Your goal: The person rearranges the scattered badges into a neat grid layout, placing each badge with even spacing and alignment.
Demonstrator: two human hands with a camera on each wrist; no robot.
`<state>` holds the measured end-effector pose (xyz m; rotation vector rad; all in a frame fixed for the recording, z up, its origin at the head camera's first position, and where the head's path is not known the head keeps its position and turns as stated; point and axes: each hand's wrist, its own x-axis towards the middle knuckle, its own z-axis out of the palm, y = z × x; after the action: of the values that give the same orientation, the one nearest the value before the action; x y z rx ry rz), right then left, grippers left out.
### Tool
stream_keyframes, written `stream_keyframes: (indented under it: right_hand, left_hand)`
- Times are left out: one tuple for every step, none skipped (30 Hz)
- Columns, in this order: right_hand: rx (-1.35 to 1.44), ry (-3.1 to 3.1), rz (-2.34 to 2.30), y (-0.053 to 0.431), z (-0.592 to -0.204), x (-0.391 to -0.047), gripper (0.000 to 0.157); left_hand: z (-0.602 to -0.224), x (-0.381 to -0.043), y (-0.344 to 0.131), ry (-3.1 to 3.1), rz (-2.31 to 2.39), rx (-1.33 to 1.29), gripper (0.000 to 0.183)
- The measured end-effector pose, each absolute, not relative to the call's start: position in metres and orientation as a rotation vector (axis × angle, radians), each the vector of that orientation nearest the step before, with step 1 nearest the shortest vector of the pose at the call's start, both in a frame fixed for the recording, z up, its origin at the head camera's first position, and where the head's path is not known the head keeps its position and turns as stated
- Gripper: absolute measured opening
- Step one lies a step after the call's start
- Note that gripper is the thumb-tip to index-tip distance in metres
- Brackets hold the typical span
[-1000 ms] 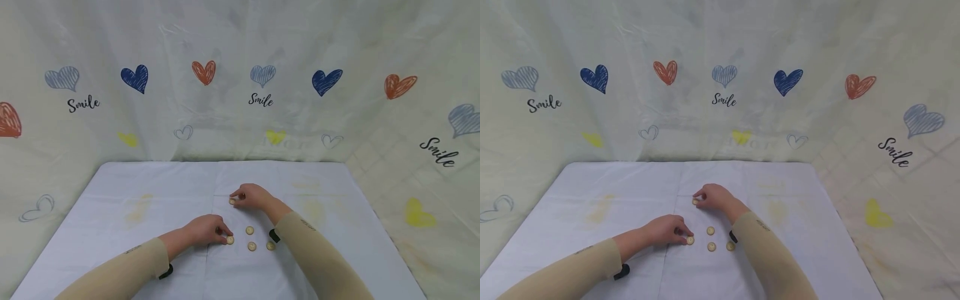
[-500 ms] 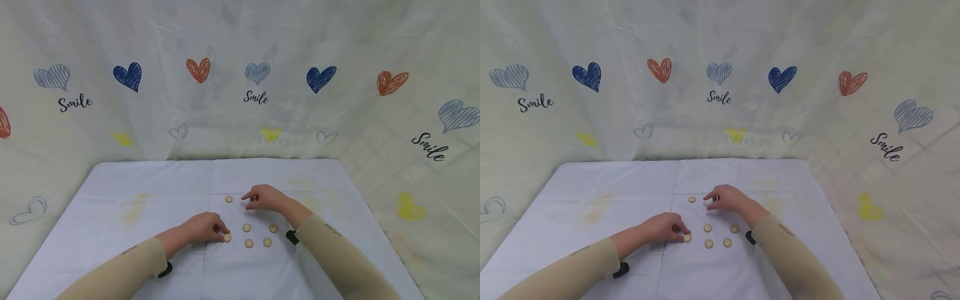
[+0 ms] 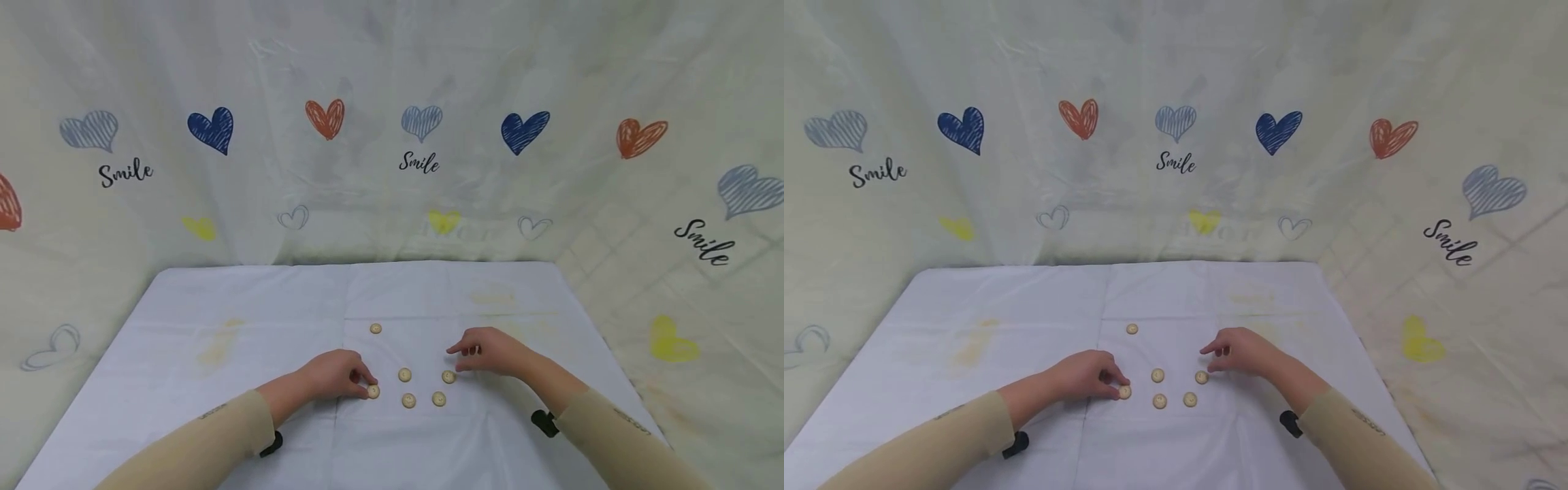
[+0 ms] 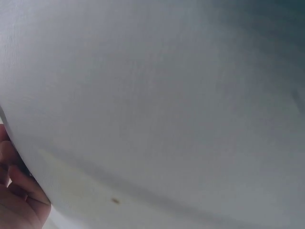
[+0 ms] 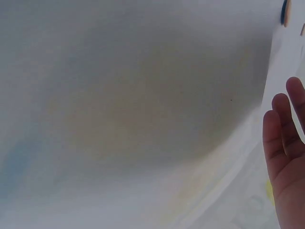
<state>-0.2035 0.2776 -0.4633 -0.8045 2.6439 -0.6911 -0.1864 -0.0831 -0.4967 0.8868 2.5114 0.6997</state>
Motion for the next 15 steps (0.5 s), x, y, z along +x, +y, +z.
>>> stream_keyframes:
  right_hand:
    - [-0.809,2.648,-0.695,0.281,-0.464,-0.201,0.03]
    - [-0.815,2.651,-0.704,0.285,-0.465,-0.2,0.03]
    - [-0.822,2.651,-0.714,0.287,-0.466,-0.198,0.031]
    - [-0.827,2.652,-0.718,0.288,-0.467,-0.197,0.031]
    - [-0.826,2.653,-0.721,0.288,-0.468,-0.196,0.031]
    - [-0.821,2.652,-0.72,0.288,-0.469,-0.195,0.031]
    - [-0.817,2.65,-0.718,0.288,-0.469,-0.195,0.031]
    - [-0.813,2.648,-0.714,0.287,-0.47,-0.194,0.031]
    - [-0.81,2.647,-0.702,0.286,-0.47,-0.193,0.031]
    - [-0.807,2.648,-0.685,0.284,-0.47,-0.193,0.031]
    - [-0.8,2.65,-0.668,0.283,-0.47,-0.192,0.031]
    - [-0.798,2.65,-0.649,0.282,-0.47,-0.192,0.031]
    - [-0.805,2.653,-0.626,0.28,-0.47,-0.193,0.03]
    - [-0.815,2.655,-0.605,0.279,-0.47,-0.193,0.03]
    - [-0.829,2.657,-0.589,0.278,-0.47,-0.194,0.03]
  left_hand:
    - [-0.497,-0.186,-0.083,2.511,0.701,0.887,0.021]
    - [-0.498,-0.186,-0.083,2.512,0.702,0.886,0.021]
    - [-0.498,-0.186,-0.083,2.515,0.703,0.885,0.02]
    - [-0.498,-0.186,-0.083,2.517,0.701,0.881,0.021]
    - [-0.499,-0.186,-0.083,2.517,0.701,0.876,0.021]
    - [-0.499,-0.186,-0.083,2.519,0.697,0.872,0.021]
    - [-0.5,-0.187,-0.083,2.521,0.693,0.869,0.02]
    - [-0.5,-0.187,-0.083,2.522,0.691,0.863,0.02]
    - [-0.5,-0.187,-0.083,2.523,0.686,0.859,0.02]
    - [-0.501,-0.187,-0.082,2.524,0.682,0.854,0.02]
    - [-0.502,-0.188,-0.082,2.524,0.68,0.854,0.02]
    - [-0.502,-0.188,-0.082,2.526,0.678,0.852,0.02]
    - [-0.501,-0.188,-0.082,2.526,0.68,0.851,0.02]
    - [-0.501,-0.188,-0.082,2.526,0.681,0.849,0.02]
    - [-0.5,-0.188,-0.082,2.527,0.679,0.849,0.02]
